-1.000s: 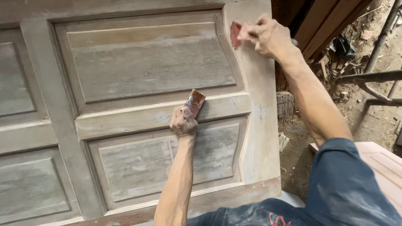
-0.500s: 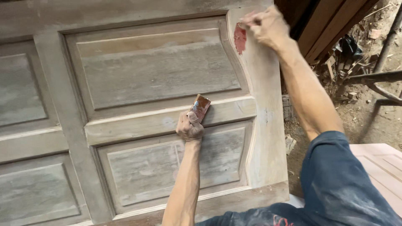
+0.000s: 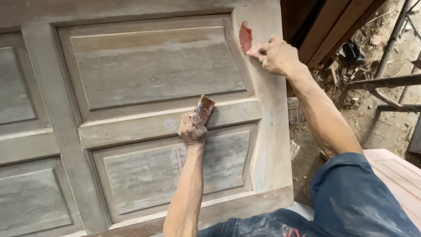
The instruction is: The person applies a reddish-brown filler to a wooden door using a putty knife. They repeatedly scoop filler from a bucket and spread it into the door's recessed panels and grooves.
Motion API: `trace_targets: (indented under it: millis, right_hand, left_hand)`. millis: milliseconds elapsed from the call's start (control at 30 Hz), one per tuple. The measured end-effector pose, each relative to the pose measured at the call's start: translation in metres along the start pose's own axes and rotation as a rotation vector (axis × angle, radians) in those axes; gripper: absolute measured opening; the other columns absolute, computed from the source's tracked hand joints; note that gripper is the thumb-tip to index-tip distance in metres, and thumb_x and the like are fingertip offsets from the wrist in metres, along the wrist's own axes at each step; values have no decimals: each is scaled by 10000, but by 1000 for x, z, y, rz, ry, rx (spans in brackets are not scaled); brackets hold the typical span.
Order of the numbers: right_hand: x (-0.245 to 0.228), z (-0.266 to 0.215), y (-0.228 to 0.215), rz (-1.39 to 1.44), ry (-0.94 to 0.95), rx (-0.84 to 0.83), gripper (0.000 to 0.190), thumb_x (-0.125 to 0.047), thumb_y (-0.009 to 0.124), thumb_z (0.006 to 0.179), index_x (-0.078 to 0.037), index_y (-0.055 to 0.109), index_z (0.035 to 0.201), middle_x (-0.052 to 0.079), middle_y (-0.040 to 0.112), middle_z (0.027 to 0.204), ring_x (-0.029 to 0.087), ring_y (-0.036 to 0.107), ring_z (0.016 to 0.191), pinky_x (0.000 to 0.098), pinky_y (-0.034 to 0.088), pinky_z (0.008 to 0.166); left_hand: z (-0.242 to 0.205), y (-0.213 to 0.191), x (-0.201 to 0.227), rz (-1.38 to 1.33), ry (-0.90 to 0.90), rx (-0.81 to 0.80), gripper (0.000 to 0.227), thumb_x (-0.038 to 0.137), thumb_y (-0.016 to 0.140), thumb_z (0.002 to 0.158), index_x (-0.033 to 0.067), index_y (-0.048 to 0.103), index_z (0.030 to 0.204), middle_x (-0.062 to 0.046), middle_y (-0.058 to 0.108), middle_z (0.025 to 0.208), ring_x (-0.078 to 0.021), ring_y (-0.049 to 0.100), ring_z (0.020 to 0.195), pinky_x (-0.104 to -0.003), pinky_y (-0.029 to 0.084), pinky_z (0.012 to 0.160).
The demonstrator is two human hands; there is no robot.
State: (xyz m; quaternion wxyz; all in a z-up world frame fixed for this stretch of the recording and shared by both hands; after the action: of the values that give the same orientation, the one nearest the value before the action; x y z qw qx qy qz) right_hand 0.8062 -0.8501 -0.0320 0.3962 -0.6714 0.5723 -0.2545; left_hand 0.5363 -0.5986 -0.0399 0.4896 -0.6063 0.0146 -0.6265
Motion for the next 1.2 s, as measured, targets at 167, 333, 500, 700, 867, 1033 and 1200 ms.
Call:
trace_targets:
  millis: [167,333,500,700,867,1033,1200]
  right_hand:
    - [-14,18,-30,96,-430,464,398,-136,707,935,-126,726,1333,111,620,1324,357,622,1151,460,548,979]
    - [6,58,-7,36,-237,305,345,-109,757,873,-234,781,1194,71,628,1291,316,616,1160,460,556,930]
    - [25,73,-36,67,-43,284,194,-187,732,945,-240,795,1121,148,596,1248,325,607,1105,475,520,942]
    - [-20,53,-9,167,-123,266,246,-131,635,977,-231,797,1133,199,603,1186,285,614,1012,406,521,953]
    - [-17,-28,27,497,149,42,224,-76,540,982,-77,762,1013,-44,679,1227,129,608,662,301,533,544]
    - [-34,-83,61,1067,482,405,427,-125,565,900,-166,632,1319,124,758,957,98,606,580,296,509,465]
    - [-78,-59,76,963,449,878,535,-288,745,866,4,608,1293,167,747,967,277,729,825,417,599,753]
  left_hand:
    - [0,-1,0,-1,-1,-22,423,328,424,1121,59,704,955,-120,680,858,-353,666,750,-438,528,650]
    - [-1,2,-1,-11,-12,-34,419,330,424,1116,68,710,956,-113,692,871,-346,680,762,-429,538,659]
    - [5,-1,-1,-10,-12,1,425,341,432,1102,69,717,944,-119,679,847,-346,669,739,-431,528,639]
    - [0,1,0,0,-5,-28,453,353,402,1120,69,696,923,-113,658,829,-342,656,719,-433,520,634]
    - [2,0,-1,-31,-23,-16,465,373,402,1116,65,687,914,-116,665,840,-349,660,729,-435,519,647]
    - [-3,3,0,-21,-31,-22,461,375,401,1119,65,683,928,-123,679,876,-360,667,756,-444,517,657]
    - [0,2,-1,-22,-17,-8,445,367,407,1109,75,696,937,-117,667,852,-361,669,750,-449,522,651]
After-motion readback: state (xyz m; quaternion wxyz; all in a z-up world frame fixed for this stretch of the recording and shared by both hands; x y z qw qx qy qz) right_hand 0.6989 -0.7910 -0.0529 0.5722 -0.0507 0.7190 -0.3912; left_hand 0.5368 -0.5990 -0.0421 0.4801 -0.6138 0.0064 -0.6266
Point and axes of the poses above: each hand's wrist, its own z-axis towards the middle knuckle, its own y-axis out of the palm, x = y × z, the point moved 9 cm from there along z, towards the middle knuckle
